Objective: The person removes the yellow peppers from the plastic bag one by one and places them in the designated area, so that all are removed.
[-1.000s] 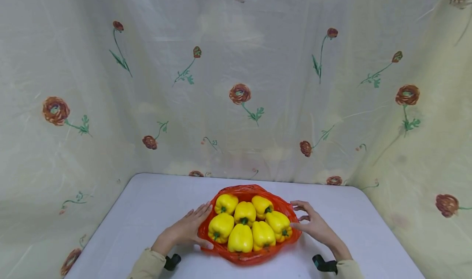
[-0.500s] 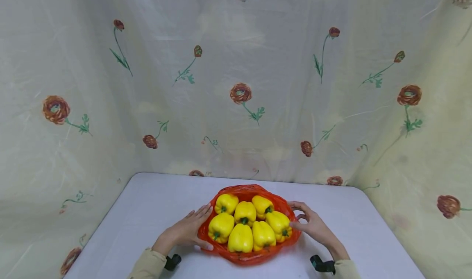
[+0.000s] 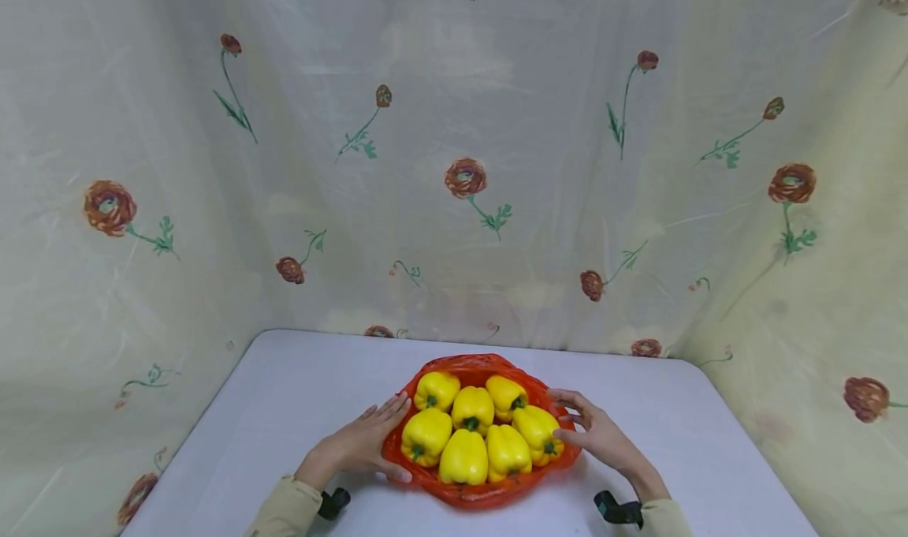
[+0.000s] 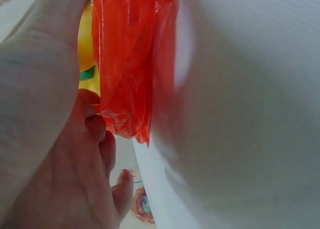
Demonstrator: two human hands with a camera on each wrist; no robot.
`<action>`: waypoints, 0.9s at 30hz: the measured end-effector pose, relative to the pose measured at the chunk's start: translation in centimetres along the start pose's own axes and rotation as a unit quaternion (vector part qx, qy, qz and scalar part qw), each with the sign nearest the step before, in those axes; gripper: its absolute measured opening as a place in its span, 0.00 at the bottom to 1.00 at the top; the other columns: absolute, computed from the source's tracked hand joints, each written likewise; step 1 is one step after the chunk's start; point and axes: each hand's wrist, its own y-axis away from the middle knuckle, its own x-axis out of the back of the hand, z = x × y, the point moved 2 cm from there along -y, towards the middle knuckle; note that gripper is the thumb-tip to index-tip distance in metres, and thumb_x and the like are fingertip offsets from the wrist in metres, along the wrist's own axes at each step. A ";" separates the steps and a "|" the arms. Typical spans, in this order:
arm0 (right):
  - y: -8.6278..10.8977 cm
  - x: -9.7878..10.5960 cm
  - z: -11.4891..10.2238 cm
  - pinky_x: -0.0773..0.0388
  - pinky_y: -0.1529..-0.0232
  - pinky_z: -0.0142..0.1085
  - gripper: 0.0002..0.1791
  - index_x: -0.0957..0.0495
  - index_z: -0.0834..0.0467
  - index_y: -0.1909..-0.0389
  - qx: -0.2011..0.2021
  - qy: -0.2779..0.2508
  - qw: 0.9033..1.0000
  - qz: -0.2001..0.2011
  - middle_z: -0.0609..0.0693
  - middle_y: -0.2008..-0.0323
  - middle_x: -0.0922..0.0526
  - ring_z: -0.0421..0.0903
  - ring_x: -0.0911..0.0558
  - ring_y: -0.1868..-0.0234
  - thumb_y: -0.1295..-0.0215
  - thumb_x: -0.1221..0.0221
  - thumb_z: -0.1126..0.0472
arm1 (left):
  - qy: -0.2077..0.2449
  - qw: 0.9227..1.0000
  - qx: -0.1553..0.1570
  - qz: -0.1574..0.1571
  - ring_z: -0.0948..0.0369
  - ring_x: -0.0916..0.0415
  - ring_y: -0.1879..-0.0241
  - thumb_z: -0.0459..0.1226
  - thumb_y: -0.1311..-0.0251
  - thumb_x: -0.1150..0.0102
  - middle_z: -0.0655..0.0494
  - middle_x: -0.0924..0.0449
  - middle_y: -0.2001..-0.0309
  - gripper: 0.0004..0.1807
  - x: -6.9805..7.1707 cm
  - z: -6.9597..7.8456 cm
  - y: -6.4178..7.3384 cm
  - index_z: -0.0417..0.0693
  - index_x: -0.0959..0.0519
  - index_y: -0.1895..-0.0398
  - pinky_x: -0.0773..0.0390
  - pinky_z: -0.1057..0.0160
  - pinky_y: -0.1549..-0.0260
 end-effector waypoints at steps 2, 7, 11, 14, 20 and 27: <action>-0.1 -0.1 0.2 0.31 0.35 0.53 0.36 0.35 0.53 0.34 -0.004 -0.001 1.000 -0.003 0.56 0.35 0.31 0.55 0.31 0.37 0.43 0.33 0.54 | -0.005 1.000 -0.002 -0.001 0.52 0.57 0.23 0.68 0.59 0.36 0.51 0.58 0.22 0.66 -0.1 0.0 0.0 0.49 0.56 0.22 0.53 0.44 0.26; -0.4 -0.3 0.8 0.35 0.34 0.58 0.36 0.35 0.53 0.34 -0.015 -0.001 1.000 -0.008 0.55 0.34 0.31 0.56 0.33 0.35 0.43 0.33 0.53 | -0.008 1.000 -0.005 -0.001 0.52 0.57 0.23 0.69 0.59 0.37 0.50 0.58 0.22 0.66 -0.2 0.0 -0.1 0.49 0.56 0.22 0.53 0.45 0.26; -0.7 -0.6 1.2 0.41 0.32 0.61 0.37 0.35 0.53 0.34 -0.025 -0.001 1.000 -0.015 0.54 0.33 0.32 0.57 0.36 0.32 0.43 0.33 0.51 | -0.003 1.000 -0.002 0.001 0.52 0.57 0.23 0.69 0.59 0.37 0.50 0.57 0.22 0.66 -0.2 0.0 -0.1 0.49 0.56 0.22 0.54 0.45 0.26; -0.7 -0.8 1.4 0.43 0.31 0.62 0.38 0.36 0.53 0.33 -0.029 -0.002 0.999 -0.020 0.54 0.33 0.33 0.58 0.37 0.31 0.43 0.33 0.50 | -0.006 1.000 0.000 0.001 0.52 0.56 0.23 0.69 0.59 0.37 0.50 0.57 0.22 0.65 -0.3 0.0 -0.1 0.49 0.56 0.22 0.53 0.45 0.26; -0.8 -1.0 1.5 0.45 0.30 0.63 0.39 0.38 0.54 0.31 -0.033 -0.015 0.999 -0.034 0.56 0.31 0.36 0.59 0.40 0.30 0.42 0.34 0.51 | -0.005 1.000 0.007 0.002 0.51 0.55 0.24 0.69 0.59 0.37 0.51 0.56 0.22 0.65 -0.4 -0.1 -0.2 0.50 0.56 0.22 0.53 0.45 0.26; -1.3 -1.0 2.0 0.45 0.31 0.64 0.40 0.40 0.54 0.30 -0.036 -0.012 0.998 -0.052 0.57 0.29 0.38 0.61 0.42 0.29 0.42 0.35 0.52 | -0.007 1.000 0.009 0.003 0.52 0.55 0.24 0.69 0.59 0.38 0.51 0.56 0.22 0.65 -0.4 -0.1 -0.3 0.49 0.55 0.22 0.53 0.45 0.26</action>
